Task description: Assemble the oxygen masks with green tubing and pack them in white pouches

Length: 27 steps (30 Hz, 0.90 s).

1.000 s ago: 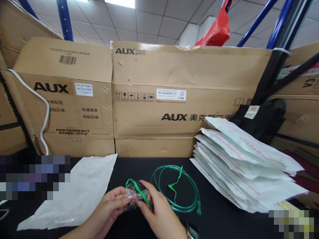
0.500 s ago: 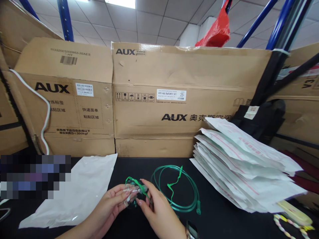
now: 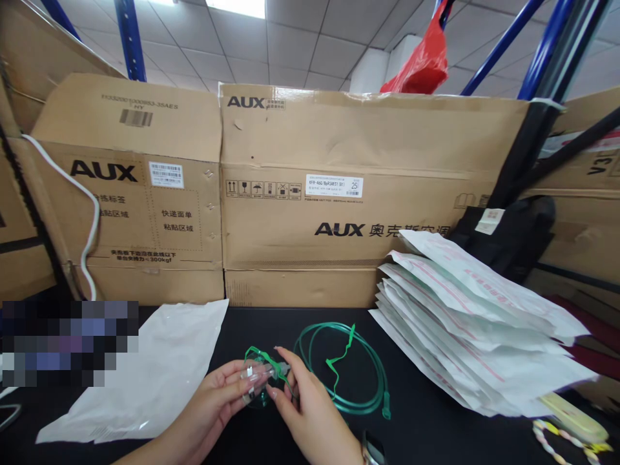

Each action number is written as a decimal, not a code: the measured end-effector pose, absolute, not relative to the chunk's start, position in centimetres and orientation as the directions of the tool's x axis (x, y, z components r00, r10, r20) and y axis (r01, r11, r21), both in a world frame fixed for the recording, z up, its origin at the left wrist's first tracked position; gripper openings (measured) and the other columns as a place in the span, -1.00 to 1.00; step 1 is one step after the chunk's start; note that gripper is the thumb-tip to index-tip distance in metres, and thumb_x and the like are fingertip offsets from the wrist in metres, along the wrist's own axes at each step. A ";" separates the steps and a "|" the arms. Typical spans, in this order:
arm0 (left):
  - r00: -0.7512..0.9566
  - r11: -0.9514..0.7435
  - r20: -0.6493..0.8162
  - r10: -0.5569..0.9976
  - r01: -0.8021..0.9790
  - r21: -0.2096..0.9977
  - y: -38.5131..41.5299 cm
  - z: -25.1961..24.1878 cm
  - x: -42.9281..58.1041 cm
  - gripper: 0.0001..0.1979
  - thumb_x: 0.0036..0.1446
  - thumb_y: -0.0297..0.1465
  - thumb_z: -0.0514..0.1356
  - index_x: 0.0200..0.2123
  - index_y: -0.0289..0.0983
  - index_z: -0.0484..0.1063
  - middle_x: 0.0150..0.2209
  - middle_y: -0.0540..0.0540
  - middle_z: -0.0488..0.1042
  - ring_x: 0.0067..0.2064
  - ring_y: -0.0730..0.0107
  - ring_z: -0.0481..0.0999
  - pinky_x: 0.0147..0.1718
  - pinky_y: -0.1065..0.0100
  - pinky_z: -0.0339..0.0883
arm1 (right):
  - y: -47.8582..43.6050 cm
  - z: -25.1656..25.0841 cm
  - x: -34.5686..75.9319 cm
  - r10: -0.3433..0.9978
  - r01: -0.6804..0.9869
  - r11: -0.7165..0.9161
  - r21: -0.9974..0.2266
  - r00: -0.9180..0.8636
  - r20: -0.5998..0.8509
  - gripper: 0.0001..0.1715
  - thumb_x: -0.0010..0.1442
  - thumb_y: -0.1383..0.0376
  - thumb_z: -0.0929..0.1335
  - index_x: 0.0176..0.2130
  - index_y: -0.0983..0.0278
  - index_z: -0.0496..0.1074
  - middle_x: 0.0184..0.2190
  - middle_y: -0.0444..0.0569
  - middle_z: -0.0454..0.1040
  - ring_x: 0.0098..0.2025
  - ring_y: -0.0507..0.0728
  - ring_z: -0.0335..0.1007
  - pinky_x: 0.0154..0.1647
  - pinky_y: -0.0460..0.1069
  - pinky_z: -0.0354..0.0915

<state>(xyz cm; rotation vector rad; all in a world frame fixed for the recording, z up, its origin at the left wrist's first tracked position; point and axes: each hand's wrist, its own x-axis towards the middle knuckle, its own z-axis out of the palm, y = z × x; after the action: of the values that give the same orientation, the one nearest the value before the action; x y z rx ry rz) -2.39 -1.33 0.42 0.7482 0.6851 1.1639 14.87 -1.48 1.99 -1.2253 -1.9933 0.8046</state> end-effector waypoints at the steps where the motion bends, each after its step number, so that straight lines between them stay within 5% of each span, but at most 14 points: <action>1: 0.253 0.218 -0.088 0.963 -0.546 0.809 -1.3 0.4 -2.4 -0.83 -0.05 -0.51 0.26 -0.30 -0.38 0.48 -0.21 -0.24 0.56 -0.11 0.22 0.49 -0.05 0.27 0.26 | -1.5 2.0 14.9 0.913 0.512 0.373 -0.774 -0.350 0.209 -0.48 0.15 0.26 0.23 0.11 0.19 0.10 -0.49 -0.20 0.17 -0.44 0.02 0.15 -0.35 -0.09 0.19; 13: 0.261 0.216 -0.089 0.961 -0.512 0.831 -1.5 0.4 -2.4 -0.82 -0.06 -0.51 0.27 -0.30 -0.33 0.46 -0.23 -0.19 0.58 -0.13 0.29 0.50 -0.13 0.36 0.29 | -1.6 1.9 14.9 0.906 0.503 0.402 -0.765 -0.340 0.252 -0.49 0.14 0.29 0.25 0.09 0.18 0.13 -0.49 -0.19 0.21 -0.45 0.01 0.18 -0.36 -0.10 0.22; 21: 0.282 0.246 -0.096 0.955 -0.563 0.789 -1.5 1.0 -2.4 -0.83 -0.06 -0.53 0.25 -0.30 -0.38 0.49 -0.18 -0.25 0.55 -0.05 0.16 0.45 -0.01 0.25 0.21 | -1.9 2.1 14.9 0.861 0.438 0.509 -0.741 -0.281 0.424 -0.46 0.18 0.34 0.20 0.13 0.15 0.00 -0.37 -0.15 0.25 -0.38 -0.02 0.24 -0.22 -0.11 0.25; 27: 0.234 0.248 -0.130 0.963 -0.597 0.763 -1.2 0.7 -2.3 -0.93 -0.05 -0.48 0.26 -0.41 -0.35 0.51 -0.37 -0.15 0.60 -0.28 0.36 0.54 -0.21 0.42 0.33 | -3.0 3.1 15.0 0.725 0.437 0.679 -0.589 -0.523 0.448 -0.39 0.10 0.46 0.22 0.12 0.15 0.05 -0.22 -0.06 0.37 -0.21 0.03 0.32 -0.11 -0.08 0.25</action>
<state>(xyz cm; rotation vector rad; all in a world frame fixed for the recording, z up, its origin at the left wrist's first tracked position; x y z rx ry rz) -2.26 -1.18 0.71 0.6551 0.6795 1.1825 14.99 -2.96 3.11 -0.8888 -2.1980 0.5361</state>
